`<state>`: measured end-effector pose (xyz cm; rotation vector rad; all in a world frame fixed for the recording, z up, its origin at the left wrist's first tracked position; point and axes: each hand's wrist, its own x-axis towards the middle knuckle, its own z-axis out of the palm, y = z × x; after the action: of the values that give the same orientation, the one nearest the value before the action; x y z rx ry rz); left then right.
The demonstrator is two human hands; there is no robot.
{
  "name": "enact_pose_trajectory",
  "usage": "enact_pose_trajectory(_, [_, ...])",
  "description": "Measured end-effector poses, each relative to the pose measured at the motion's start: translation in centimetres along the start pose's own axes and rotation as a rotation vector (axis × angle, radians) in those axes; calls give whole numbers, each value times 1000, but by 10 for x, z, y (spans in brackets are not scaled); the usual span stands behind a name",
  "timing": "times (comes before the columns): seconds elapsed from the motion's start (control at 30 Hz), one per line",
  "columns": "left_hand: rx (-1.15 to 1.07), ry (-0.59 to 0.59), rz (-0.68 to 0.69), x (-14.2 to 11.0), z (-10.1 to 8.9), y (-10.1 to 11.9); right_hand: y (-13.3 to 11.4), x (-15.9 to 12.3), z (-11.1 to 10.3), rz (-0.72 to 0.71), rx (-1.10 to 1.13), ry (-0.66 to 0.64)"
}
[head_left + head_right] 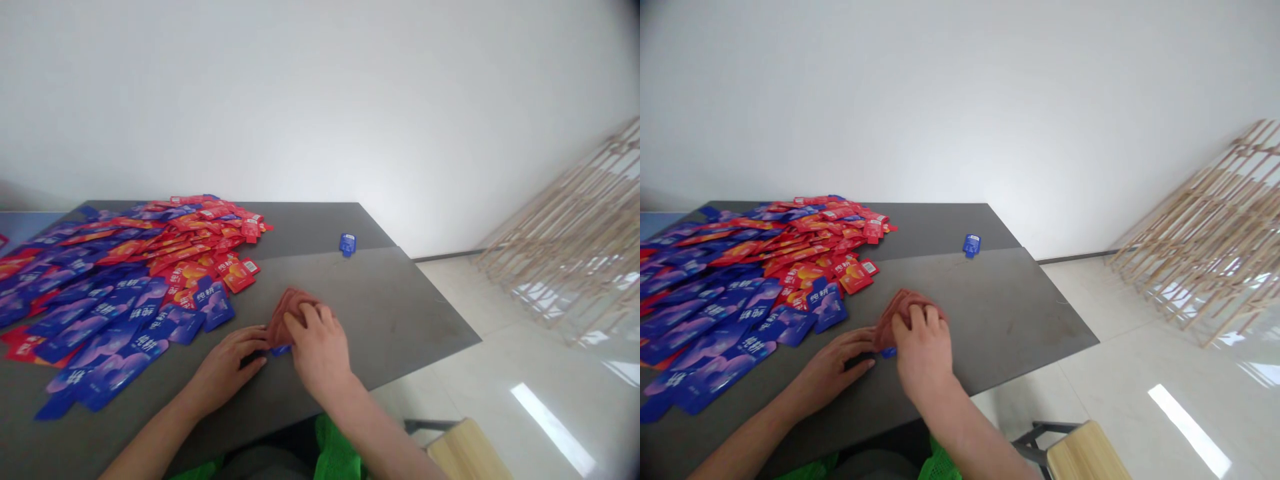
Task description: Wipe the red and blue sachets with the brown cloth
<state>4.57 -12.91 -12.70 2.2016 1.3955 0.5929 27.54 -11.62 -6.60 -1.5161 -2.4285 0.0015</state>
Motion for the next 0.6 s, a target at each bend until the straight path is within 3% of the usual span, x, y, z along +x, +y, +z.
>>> enact_pose_trajectory(0.07, [1, -8, -5, -1, -1, 3, -19, 0, 12, -79, 15, -67])
enact_pose_trajectory(0.13, [13, -14, -1, -4, -1, 4, -21, -2, 22, -86, 17, -99])
enact_pose_trajectory(0.33, [43, 23, 16, -11, 2, -3, 40, -6, 17, 134, -57, -38])
enact_pose_trajectory(0.4, [39, 27, 22, -11, 3, -6, 49, -4, 13, 159, -58, -49])
enact_pose_trajectory(0.6, [53, 23, 28, -10, 5, -10, 21, 0, 20, -31, 91, -87])
